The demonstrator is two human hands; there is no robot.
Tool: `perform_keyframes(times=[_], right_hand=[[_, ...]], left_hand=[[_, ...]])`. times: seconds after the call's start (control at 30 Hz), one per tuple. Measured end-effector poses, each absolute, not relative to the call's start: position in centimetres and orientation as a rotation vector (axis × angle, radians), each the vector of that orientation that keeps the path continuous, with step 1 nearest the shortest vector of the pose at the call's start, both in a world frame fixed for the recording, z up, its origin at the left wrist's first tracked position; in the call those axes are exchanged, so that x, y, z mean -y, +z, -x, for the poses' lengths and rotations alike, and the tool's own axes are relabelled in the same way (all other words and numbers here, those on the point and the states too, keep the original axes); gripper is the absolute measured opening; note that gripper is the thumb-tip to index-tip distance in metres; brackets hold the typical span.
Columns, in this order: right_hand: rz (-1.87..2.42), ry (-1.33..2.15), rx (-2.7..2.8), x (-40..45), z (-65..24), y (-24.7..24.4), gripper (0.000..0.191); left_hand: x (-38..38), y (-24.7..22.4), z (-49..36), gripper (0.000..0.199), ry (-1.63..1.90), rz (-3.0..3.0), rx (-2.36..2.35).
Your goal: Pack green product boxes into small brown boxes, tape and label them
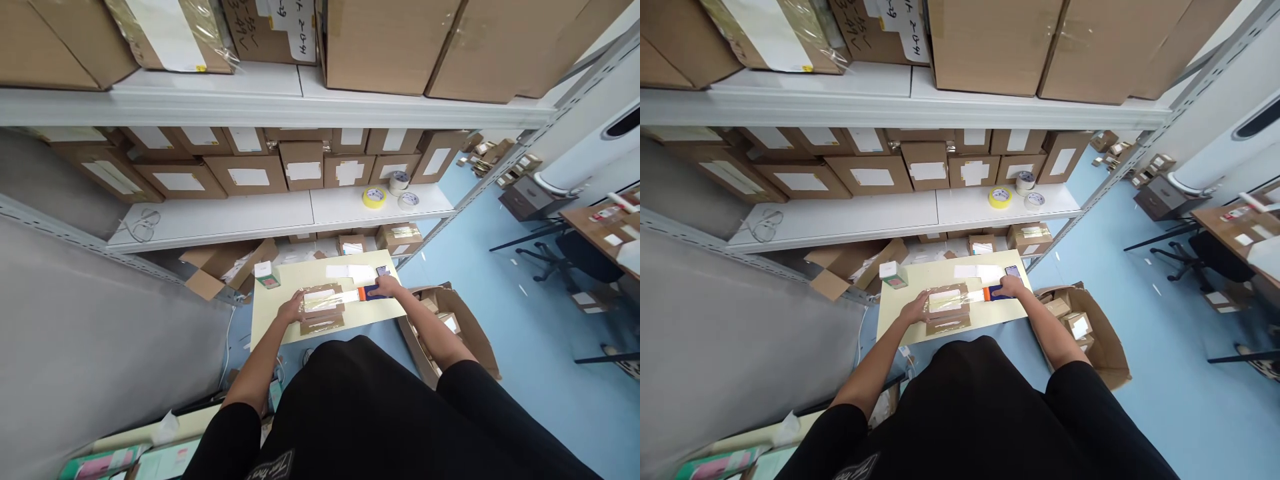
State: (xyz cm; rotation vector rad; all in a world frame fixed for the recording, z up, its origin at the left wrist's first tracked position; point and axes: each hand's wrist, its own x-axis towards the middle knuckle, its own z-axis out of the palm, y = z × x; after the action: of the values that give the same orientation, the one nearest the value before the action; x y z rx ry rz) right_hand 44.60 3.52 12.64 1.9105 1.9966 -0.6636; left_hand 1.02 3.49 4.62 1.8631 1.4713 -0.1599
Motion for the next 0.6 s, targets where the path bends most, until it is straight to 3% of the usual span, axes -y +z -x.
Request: perform_keyframes(times=[0.27,0.47,0.6], right_hand=[[-1.889,-0.671,-1.992,-3.5,-44.7,12.5,0.068],[-1.887,-0.668,-1.977,-2.9,-44.0,12.4,0.072],[-1.898,-0.669,-1.973,-2.8,-44.1,12.0,0.068]], left_hand=[[-3.7,5.6,-3.4,0.126,-0.380,-1.925,-1.615],[-3.2,5.4,-6.2,0.112,-0.369,-2.075,-1.594],[-3.5,5.5,-6.9,0.123,-0.405,-2.004,-1.569]])
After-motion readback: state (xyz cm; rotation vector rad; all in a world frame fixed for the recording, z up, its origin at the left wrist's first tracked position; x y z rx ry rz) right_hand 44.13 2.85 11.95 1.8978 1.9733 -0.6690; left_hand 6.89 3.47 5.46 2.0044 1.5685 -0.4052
